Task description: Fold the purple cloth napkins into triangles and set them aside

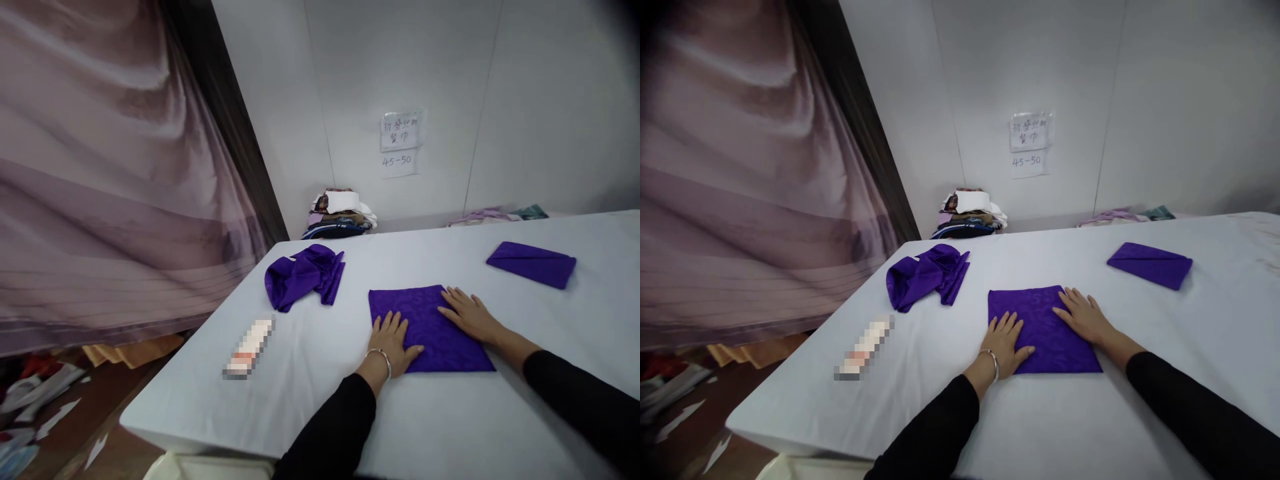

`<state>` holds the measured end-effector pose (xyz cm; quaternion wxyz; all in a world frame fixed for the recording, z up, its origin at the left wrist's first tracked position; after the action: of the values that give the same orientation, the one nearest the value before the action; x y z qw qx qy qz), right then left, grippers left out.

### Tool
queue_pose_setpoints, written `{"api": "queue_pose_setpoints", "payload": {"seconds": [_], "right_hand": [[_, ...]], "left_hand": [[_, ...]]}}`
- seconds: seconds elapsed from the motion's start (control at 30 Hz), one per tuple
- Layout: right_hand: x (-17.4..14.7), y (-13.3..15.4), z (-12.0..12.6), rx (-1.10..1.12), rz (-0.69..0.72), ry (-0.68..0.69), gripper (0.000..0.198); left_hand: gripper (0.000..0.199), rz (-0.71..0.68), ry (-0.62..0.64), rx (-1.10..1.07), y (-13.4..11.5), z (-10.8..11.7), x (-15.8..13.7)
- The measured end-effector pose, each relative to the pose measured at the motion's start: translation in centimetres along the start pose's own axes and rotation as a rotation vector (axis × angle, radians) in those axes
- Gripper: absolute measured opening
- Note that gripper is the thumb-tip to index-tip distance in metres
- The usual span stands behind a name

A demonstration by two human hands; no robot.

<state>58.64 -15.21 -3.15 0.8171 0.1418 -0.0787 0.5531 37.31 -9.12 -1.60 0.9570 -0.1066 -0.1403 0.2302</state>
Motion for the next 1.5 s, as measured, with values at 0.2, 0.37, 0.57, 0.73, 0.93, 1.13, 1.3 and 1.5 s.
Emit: {"api": "queue_pose_setpoints", "payload": {"seconds": [0.2,0.37,0.57,0.73,0.93,1.13,1.3,1.5], "right_hand": [[-3.2,3.9,0.5,0.102,0.192,-0.044,0.063],[-3.7,4.0,-0.5,0.084,0.19,-0.038,0.064],[-3.6,3.9,-0.4,0.08,0.204,-0.065,0.063],[-3.6,3.9,-0.3,0.098,0.195,-0.037,0.063],[-3.6,3.8,-0.2,0.114,0.197,-0.029,0.061],[-3.7,3.6,-0.4,0.142,0.198,-0.037,0.06],[-3.7,3.7,-0.4,0.115,0.183,-0.023,0.06],[-3.6,3.8,-0.3,0.099,0.192,-0.017,0.059]], "left_hand": [[0.064,0.169,-0.039,0.041,3.1,0.5,1.3],[0.056,0.395,-0.081,0.132,7.2,1.7,2.9],[0.031,0.521,-0.276,0.038,9.0,2.9,4.8],[0.019,0.563,-0.338,0.026,9.5,2.5,6.3],[0.011,0.589,-0.424,0.026,10.2,2.0,7.2],[0.011,0.604,-0.478,0.023,10.9,1.6,7.4],[0.009,0.619,-0.514,0.025,11.0,1.9,7.2],[0.011,0.619,-0.526,0.033,10.8,2.3,7.1]]}}
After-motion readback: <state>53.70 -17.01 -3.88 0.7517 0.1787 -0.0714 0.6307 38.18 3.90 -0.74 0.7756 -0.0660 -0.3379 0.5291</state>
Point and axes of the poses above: each hand's wrist, its own x-axis towards the middle knuckle, its own z-axis out of the back of the hand, y = z × x, the point moved 6 cm from there along x, towards the middle knuckle, and after that the axes turned 10 degrees about -y, right-handed, at the moved point
